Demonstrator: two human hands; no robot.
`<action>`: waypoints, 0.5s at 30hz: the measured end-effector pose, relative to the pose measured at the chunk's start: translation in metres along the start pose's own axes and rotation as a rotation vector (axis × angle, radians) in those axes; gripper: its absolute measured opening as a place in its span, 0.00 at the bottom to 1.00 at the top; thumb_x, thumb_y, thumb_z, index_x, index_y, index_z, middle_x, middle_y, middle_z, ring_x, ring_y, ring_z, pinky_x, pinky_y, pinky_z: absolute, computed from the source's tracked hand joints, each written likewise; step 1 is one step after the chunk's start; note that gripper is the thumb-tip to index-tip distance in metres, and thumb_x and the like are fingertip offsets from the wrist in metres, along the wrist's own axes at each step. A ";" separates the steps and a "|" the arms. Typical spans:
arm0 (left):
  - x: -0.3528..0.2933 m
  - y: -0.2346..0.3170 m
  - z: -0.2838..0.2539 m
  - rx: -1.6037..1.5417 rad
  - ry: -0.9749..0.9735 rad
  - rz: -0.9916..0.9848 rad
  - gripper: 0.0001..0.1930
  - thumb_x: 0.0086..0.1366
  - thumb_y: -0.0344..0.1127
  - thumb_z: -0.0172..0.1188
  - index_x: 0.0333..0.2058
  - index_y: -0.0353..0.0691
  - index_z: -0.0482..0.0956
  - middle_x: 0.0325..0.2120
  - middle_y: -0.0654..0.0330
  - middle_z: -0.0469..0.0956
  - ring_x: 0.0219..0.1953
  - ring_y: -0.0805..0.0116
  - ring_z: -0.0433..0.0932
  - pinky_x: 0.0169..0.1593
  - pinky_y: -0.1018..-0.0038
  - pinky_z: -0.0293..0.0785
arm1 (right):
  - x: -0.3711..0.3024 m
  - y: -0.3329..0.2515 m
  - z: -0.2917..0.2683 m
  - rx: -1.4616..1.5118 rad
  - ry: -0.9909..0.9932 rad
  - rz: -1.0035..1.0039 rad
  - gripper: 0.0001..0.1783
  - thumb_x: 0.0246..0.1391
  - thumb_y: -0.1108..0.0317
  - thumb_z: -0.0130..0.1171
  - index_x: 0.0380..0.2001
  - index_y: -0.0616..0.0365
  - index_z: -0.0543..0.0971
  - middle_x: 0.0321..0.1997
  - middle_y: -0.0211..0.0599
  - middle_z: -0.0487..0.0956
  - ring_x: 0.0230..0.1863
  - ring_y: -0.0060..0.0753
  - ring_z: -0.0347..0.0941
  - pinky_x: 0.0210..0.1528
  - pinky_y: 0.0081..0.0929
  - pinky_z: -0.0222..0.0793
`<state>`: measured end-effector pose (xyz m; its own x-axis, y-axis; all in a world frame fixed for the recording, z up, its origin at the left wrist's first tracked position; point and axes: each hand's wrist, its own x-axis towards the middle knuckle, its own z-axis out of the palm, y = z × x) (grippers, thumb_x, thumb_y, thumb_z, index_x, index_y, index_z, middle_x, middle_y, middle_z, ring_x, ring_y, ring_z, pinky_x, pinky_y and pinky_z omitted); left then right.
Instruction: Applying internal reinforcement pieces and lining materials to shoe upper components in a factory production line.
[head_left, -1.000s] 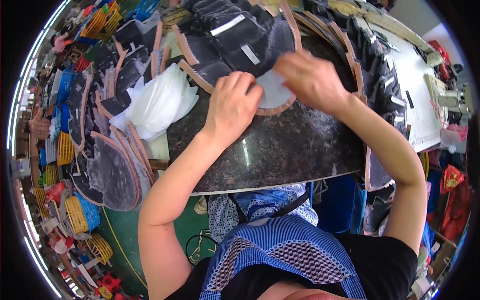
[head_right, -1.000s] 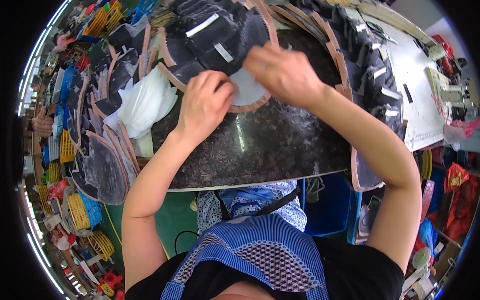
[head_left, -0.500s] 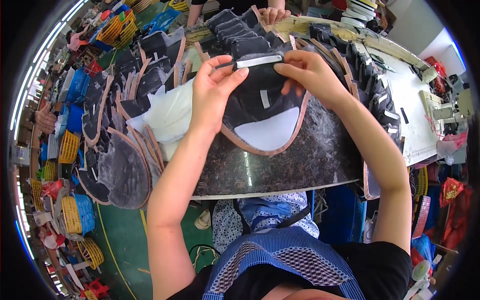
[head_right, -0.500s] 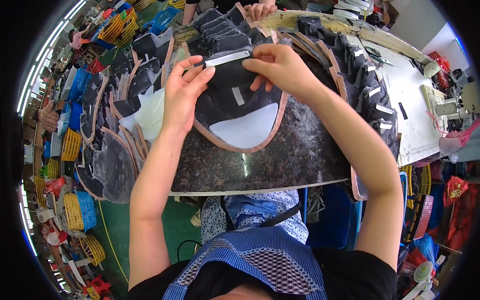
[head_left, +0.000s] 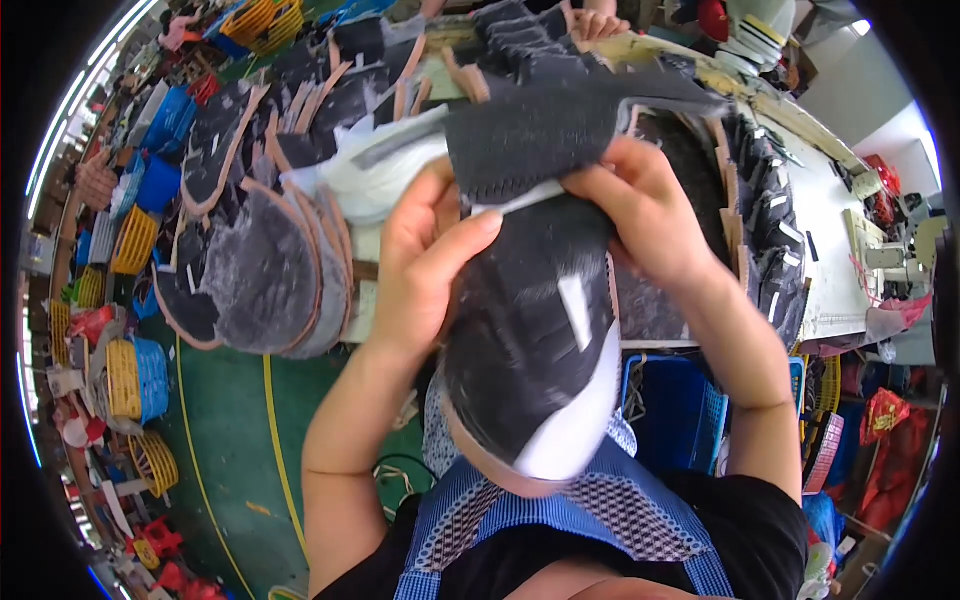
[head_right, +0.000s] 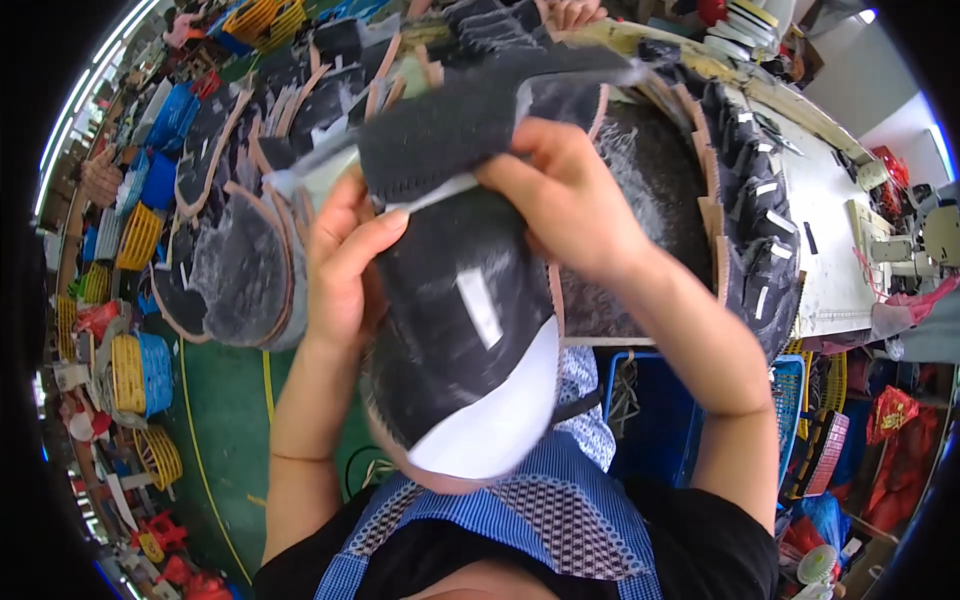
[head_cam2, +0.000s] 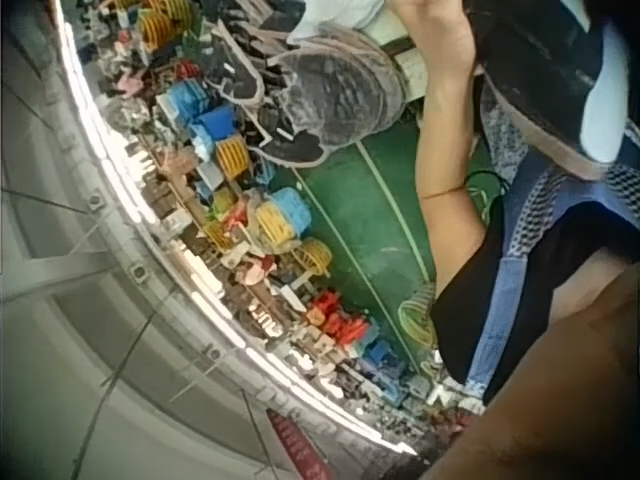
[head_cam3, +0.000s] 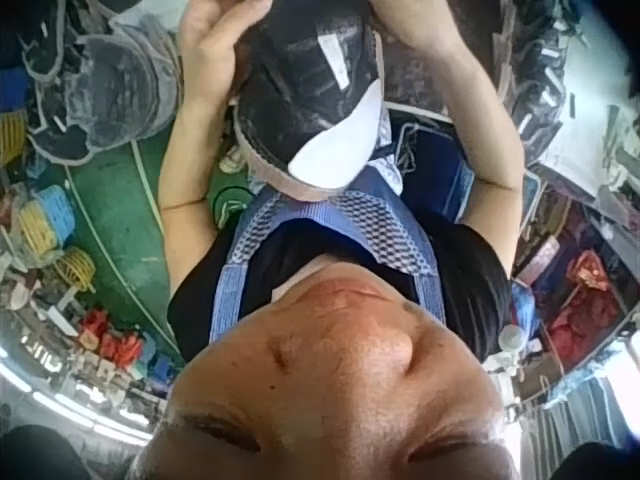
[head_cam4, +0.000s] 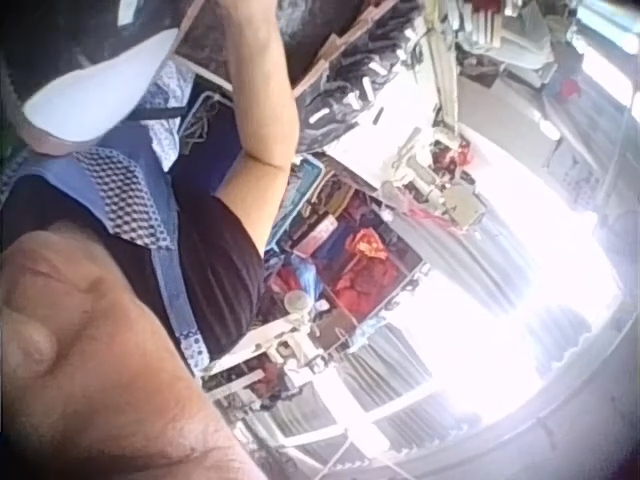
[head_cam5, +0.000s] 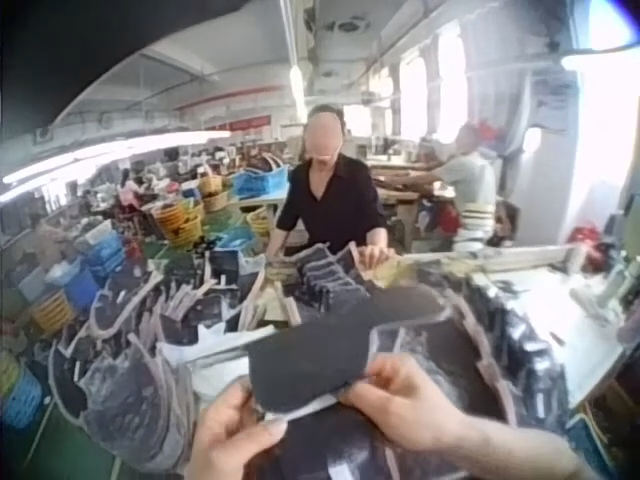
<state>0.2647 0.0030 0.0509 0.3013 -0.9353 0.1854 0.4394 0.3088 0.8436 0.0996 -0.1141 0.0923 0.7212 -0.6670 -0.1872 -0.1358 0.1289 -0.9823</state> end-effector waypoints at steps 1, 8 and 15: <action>0.003 -0.002 -0.008 0.177 -0.047 0.038 0.24 0.65 0.27 0.59 0.59 0.30 0.68 0.52 0.55 0.77 0.51 0.69 0.78 0.57 0.74 0.71 | 0.013 0.005 -0.004 -0.058 -0.054 0.042 0.10 0.62 0.69 0.55 0.40 0.64 0.81 0.24 0.29 0.80 0.25 0.20 0.76 0.27 0.22 0.72; 0.021 -0.065 -0.127 0.870 -0.177 -0.055 0.24 0.53 0.23 0.65 0.51 0.35 0.76 0.38 0.53 0.78 0.43 0.52 0.76 0.50 0.60 0.74 | 0.102 0.116 0.006 -1.228 0.083 -0.581 0.18 0.49 0.66 0.65 0.43 0.63 0.81 0.23 0.31 0.78 0.25 0.36 0.78 0.31 0.40 0.76; 0.003 -0.073 -0.110 1.528 -0.316 0.482 0.22 0.48 0.18 0.58 0.45 0.33 0.80 0.37 0.57 0.74 0.41 0.57 0.75 0.45 0.67 0.76 | 0.091 0.113 -0.013 -0.642 -0.236 -0.570 0.13 0.53 0.71 0.61 0.41 0.61 0.84 0.44 0.42 0.84 0.48 0.41 0.79 0.59 0.31 0.70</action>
<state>0.3267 -0.0033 -0.0658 -0.1051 -0.8643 0.4919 -0.8957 0.2972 0.3308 0.1409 -0.1702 -0.0363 0.9068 -0.3269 0.2661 -0.0172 -0.6595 -0.7515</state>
